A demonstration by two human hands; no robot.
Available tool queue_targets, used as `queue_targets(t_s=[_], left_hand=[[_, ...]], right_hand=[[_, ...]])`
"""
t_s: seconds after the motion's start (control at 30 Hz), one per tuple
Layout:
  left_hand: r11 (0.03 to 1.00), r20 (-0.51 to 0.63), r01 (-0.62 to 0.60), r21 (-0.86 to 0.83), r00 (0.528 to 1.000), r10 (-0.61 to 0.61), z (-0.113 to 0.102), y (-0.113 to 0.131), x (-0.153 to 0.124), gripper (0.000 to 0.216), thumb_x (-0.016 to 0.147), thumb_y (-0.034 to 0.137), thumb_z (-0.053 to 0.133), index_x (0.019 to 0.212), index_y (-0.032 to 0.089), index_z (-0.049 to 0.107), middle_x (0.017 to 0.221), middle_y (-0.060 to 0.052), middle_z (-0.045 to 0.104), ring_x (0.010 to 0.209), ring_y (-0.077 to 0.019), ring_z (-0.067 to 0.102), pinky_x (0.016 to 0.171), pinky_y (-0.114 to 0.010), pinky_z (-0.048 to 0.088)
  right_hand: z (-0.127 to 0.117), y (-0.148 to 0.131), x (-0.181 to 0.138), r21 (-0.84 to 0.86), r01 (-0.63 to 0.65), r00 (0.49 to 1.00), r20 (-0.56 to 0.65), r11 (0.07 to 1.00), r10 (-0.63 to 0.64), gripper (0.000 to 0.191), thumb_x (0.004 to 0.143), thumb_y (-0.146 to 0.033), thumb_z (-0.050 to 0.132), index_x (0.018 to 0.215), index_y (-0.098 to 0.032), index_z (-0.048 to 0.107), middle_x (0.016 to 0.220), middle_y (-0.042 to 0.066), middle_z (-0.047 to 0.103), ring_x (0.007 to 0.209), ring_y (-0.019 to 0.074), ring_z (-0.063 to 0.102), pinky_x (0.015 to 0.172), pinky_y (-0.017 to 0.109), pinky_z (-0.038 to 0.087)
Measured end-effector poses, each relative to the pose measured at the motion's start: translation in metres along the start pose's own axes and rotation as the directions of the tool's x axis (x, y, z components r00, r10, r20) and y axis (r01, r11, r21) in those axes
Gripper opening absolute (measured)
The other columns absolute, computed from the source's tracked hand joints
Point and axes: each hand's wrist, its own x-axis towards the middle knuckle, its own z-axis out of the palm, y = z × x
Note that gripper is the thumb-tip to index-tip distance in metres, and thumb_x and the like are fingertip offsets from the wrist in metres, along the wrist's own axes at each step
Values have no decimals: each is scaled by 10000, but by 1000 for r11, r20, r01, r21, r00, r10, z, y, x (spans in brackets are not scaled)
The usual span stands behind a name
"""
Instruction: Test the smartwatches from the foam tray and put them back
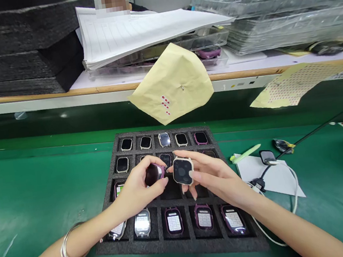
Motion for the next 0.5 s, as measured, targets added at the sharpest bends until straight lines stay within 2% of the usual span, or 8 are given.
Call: queue_targets(t_s=[0.17,0.5], left_hand=[[1000,42,3,11,999,-3,0,4,-5,202,786,85,553,948,200,517,809,29,496,736,-133,458,670,-259,381],[999,39,-3,-34,999,4,1,6,-7,194,806,115,564,966,210,506,795,32,477,703,-130,440,641,-250,375]], right_hand=[[-2,3,-1,-2,-14,1000,-4,1000,14,361,883,-185,684,1240,-221,646,851,39,683,732,155,673,609,243,564],[1,2,-3,-4,-22,999,-36,1000,22,438,847,-268,736,1266,-198,629,803,35,680,665,155,666,556,249,561]])
